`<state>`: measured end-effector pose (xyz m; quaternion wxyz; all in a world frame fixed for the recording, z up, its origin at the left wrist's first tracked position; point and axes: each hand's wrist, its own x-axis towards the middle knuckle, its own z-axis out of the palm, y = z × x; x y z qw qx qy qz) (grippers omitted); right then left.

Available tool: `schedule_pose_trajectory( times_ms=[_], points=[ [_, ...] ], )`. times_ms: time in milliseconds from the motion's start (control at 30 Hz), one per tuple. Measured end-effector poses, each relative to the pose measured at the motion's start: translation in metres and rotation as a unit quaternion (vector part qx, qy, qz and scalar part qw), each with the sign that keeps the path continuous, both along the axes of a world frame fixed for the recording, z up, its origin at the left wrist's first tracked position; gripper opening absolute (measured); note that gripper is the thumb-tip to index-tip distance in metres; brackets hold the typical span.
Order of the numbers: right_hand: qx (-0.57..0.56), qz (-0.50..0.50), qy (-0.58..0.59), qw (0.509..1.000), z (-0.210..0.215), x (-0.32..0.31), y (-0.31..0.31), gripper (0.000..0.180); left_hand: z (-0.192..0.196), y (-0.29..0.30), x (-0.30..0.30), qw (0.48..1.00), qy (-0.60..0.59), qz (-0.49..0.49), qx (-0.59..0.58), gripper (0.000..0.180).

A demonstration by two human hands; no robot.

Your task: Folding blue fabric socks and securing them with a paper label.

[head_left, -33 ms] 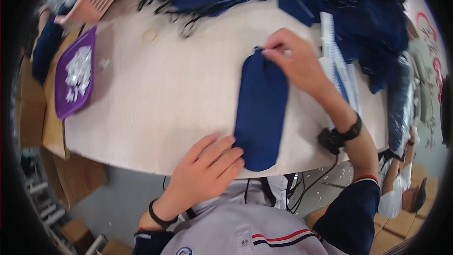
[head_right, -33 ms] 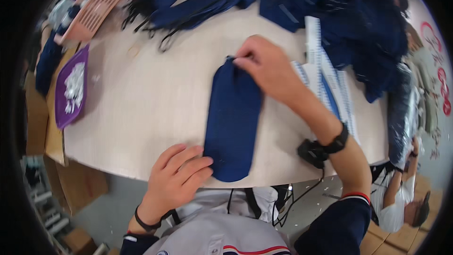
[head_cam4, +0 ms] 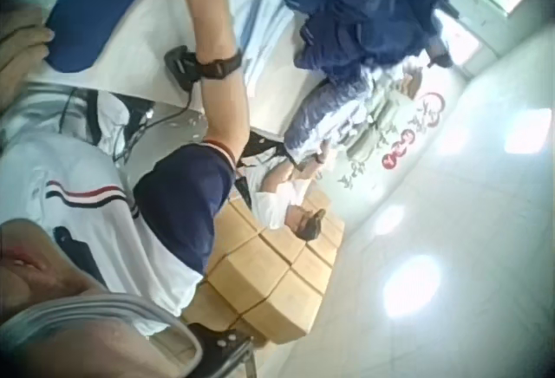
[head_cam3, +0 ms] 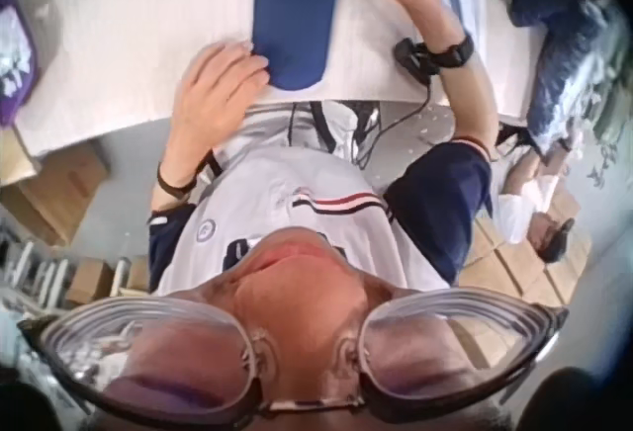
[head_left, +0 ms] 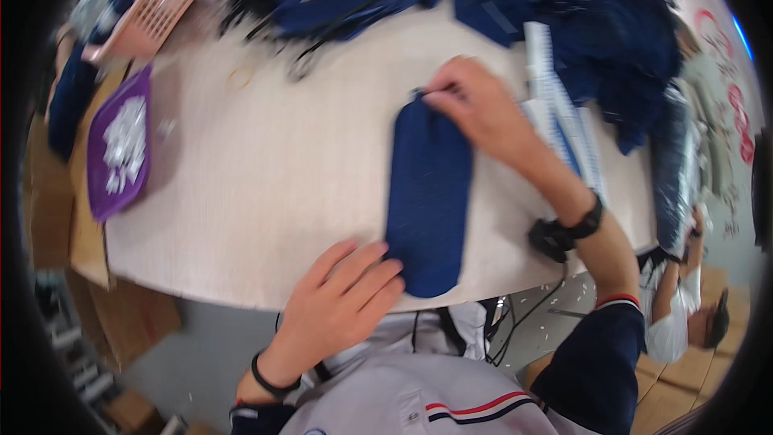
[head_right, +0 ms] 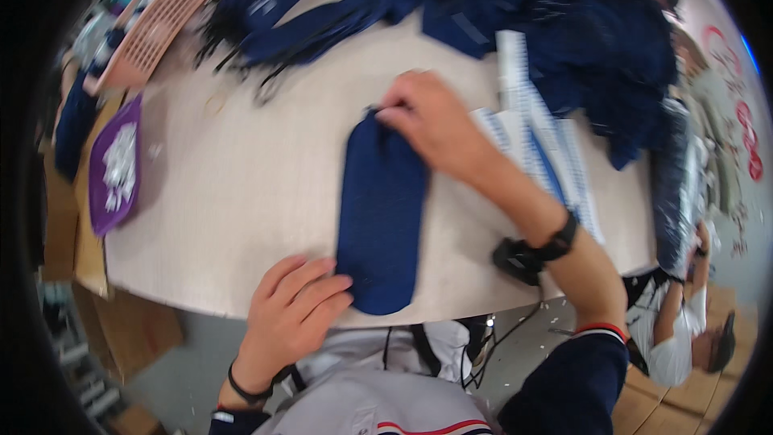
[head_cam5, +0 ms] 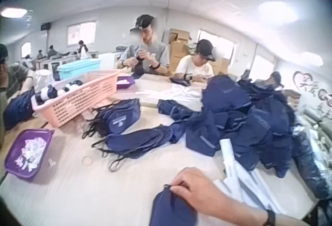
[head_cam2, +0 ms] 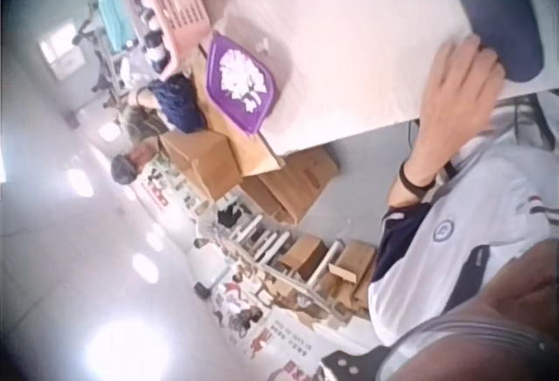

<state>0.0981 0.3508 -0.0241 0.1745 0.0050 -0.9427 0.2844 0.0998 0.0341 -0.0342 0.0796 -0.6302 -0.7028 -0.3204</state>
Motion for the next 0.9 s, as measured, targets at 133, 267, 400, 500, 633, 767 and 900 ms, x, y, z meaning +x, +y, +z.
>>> schedule_pose_trajectory(
  times_ms=[133,267,400,500,633,767,900],
  points=[
    [-0.043,0.039,-0.034,0.998,-0.011,-0.017,-0.002,0.018,0.005,-0.009,0.004,0.999,-0.029,0.016,-0.029,0.011],
    [-0.144,0.09,-0.104,0.98,-0.003,-0.025,-0.007,0.017,0.019,-0.01,0.01,0.992,-0.109,-0.059,-0.029,0.027],
    [-0.167,0.1,-0.153,0.969,0.013,-0.019,-0.009,0.018,0.037,0.014,0.008,0.995,-0.076,-0.052,-0.024,0.034],
    [-0.121,0.077,-0.196,0.97,0.027,-0.024,-0.019,0.028,0.048,0.036,0.001,0.996,-0.052,-0.042,-0.065,0.041],
    [-0.028,0.073,-0.296,0.952,0.042,-0.024,-0.017,0.054,0.03,0.062,-0.005,0.99,-0.041,-0.012,-0.133,0.053],
    [0.073,0.096,-0.325,0.938,0.035,-0.039,-0.028,0.048,0.013,0.055,-0.009,0.979,-0.052,-0.01,-0.196,0.071],
    [0.037,0.084,-0.309,0.947,0.049,-0.03,-0.031,0.042,0.016,0.055,-0.006,0.989,-0.062,-0.012,-0.137,0.062]
  ],
)
